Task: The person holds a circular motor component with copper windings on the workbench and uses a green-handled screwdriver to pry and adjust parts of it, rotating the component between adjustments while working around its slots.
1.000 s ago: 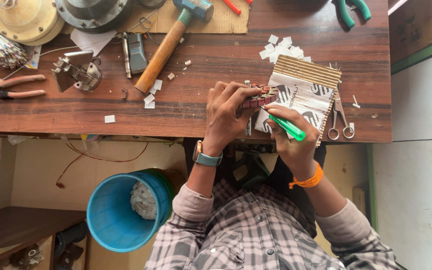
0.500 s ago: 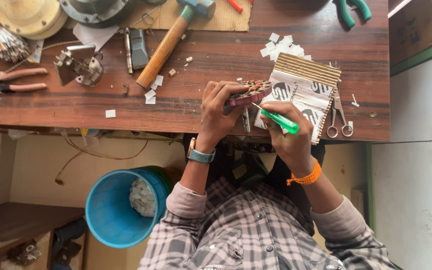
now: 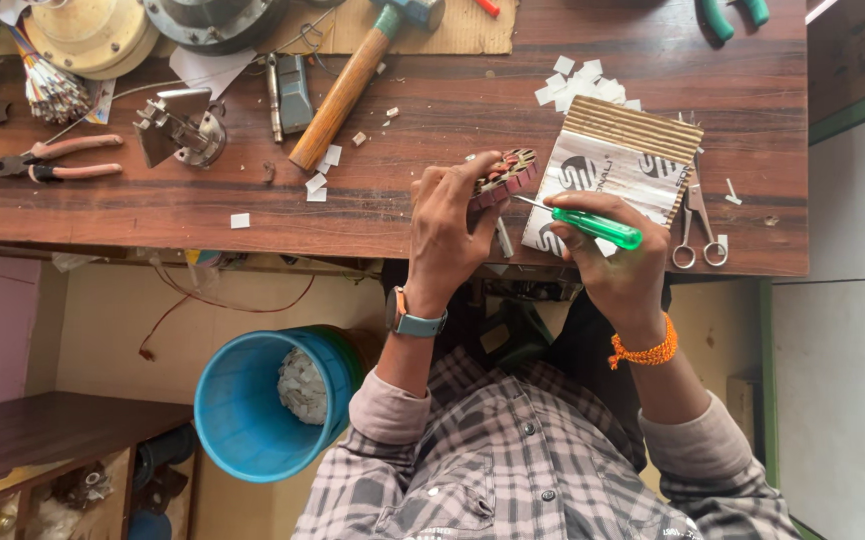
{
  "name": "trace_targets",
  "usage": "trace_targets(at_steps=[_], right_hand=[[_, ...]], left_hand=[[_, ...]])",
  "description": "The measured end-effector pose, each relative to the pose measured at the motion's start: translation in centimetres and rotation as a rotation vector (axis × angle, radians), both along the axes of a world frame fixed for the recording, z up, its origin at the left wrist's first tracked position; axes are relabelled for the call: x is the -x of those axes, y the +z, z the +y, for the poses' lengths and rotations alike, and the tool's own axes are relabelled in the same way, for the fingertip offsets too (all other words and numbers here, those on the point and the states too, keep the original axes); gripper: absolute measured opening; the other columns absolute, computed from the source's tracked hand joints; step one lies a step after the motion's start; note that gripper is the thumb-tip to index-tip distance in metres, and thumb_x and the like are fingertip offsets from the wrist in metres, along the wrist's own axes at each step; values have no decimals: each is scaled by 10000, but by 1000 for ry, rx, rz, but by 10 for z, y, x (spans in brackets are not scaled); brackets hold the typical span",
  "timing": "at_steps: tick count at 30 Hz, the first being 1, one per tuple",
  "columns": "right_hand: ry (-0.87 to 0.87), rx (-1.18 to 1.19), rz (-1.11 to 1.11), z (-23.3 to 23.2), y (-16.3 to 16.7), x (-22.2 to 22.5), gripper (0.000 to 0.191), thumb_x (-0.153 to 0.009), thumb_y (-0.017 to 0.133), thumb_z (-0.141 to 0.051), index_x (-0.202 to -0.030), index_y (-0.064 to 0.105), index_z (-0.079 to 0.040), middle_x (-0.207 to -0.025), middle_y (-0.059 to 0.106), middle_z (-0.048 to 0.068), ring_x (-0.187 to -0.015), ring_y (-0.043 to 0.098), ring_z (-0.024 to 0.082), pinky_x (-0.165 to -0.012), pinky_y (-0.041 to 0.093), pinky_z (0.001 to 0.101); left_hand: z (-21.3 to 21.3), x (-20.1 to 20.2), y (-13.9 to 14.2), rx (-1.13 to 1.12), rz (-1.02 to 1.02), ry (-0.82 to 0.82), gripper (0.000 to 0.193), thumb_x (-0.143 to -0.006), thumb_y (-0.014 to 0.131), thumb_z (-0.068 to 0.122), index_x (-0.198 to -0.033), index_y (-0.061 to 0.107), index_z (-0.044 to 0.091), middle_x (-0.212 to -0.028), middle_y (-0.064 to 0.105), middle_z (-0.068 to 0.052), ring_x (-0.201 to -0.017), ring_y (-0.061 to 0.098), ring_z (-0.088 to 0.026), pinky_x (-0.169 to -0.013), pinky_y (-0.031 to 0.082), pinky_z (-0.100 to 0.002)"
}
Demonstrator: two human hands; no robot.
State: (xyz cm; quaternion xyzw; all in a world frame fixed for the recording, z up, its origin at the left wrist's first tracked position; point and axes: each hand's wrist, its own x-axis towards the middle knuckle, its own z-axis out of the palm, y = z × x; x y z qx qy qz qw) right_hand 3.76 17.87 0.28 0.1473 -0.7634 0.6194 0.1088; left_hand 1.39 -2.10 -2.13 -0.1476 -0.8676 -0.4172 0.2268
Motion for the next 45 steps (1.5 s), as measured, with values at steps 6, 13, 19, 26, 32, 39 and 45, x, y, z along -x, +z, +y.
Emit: trace_targets(at_steps=[6,13,19,26,32,39,45], right_hand=[[-14,-93,35,-7,9,4,212,-950,780,-5,-1153,722,-13,-1054,753,90,-791,691,97,-692,570,228],[1,-193,-1,-5,18,12,222,-941,788,-7,-1155,739,-39,-1033,762,88,-815,724,122,-705,580,248],[27,-285,194,-18,13,13,253,-934,790,-5,-1174,714,-27,-1130,754,123,-1000,752,198,-848,600,296],[-49,-167,106,-28,-3,0,181,-981,747,5,-1140,664,-21,-1140,742,119,-893,737,202,-774,592,282],[-71,-189,39,-14,-4,12,150,-991,747,-42,-1124,679,-20,-1117,749,107,-898,739,196,-784,601,299],[-89,-232,261,-20,-22,10,155,-1048,730,-63,-1158,636,-7,-1194,697,116,-1031,708,216,-887,585,327],[-94,-78,138,-16,-28,1,166,-1018,727,-47,-1153,649,9,-1132,675,133,-819,670,134,-680,562,252]], left_hand=[[2,4,-4,-5,-60,28,355,-870,837,148,-1168,645,135,-1053,734,14,-985,621,-200,-932,439,-372],[-7,6,0,-39,18,-82,376,-850,801,90,-1188,641,129,-1190,738,-4,-1041,620,-216,-968,449,-368],[-6,2,4,-13,-7,-57,435,-847,794,76,-1256,670,155,-1202,728,-11,-1060,617,-219,-972,451,-360],[-8,11,7,15,-9,-117,424,-826,785,103,-1232,684,172,-1195,723,41,-1081,622,-209,-965,454,-366],[-8,14,7,62,7,-152,417,-846,780,99,-1241,667,167,-1230,707,41,-1111,619,-217,-975,456,-375],[-10,18,3,46,-10,-184,415,-854,785,107,-1249,676,175,-1204,704,35,-1064,604,-216,-966,459,-379],[-11,25,2,74,32,-240,395,-874,788,141,-1250,675,183,-1191,690,18,-1080,609,-223,-964,456,-378]])
